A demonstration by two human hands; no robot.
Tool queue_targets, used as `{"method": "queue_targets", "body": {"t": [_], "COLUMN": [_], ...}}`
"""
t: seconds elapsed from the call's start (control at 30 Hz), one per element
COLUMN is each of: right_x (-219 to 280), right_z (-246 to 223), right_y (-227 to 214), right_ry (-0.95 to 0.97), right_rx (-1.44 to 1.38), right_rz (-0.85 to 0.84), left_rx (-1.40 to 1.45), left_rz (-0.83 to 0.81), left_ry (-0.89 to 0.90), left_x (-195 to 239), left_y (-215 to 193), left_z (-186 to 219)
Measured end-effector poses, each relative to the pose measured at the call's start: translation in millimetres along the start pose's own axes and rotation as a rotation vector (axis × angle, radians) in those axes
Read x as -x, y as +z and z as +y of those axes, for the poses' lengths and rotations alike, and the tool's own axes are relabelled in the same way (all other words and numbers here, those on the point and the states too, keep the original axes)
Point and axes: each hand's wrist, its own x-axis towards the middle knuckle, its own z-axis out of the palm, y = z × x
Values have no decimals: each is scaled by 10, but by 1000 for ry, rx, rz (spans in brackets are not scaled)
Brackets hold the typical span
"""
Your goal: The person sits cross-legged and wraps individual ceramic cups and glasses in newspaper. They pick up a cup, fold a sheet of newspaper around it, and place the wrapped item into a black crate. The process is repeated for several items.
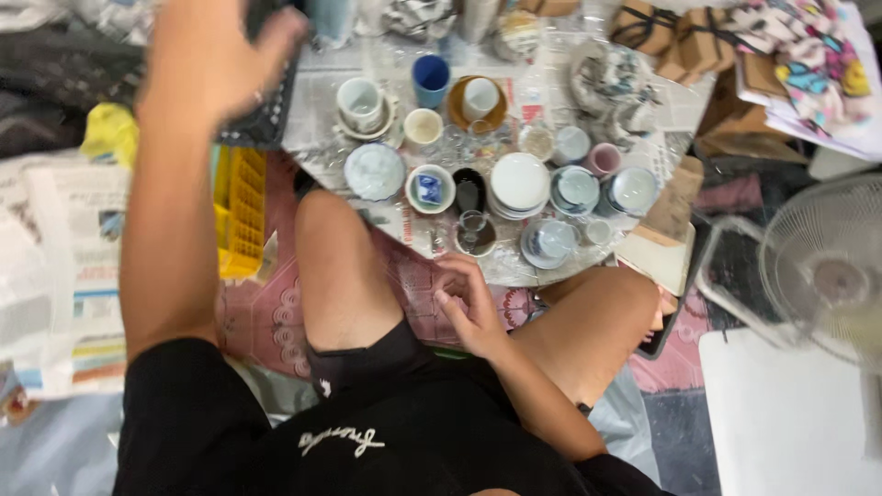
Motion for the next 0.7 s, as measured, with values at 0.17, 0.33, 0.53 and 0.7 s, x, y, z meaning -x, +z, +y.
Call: {"method": "queue_targets", "body": {"t": [0.17,0.33,0.53,0.7], "right_x": [-13,-62,-265,-734], "right_z": [-23,-99,-232,-178], "right_y": [-327,-786,-1512,-2229], "right_ry": [-33,-56,-188,-52], "right_rx": [-3,167,649,596], "right_rz": [115,254,418,541], "left_rx": [523,912,1054,1089], "left_rz": [-69,-133,-55,-71], "left_ry": [344,423,309,216], "left_x": [-116,-47,172,476], "left_y": [172,785,1615,2023], "left_z": [1428,2268,2542,2382]}}
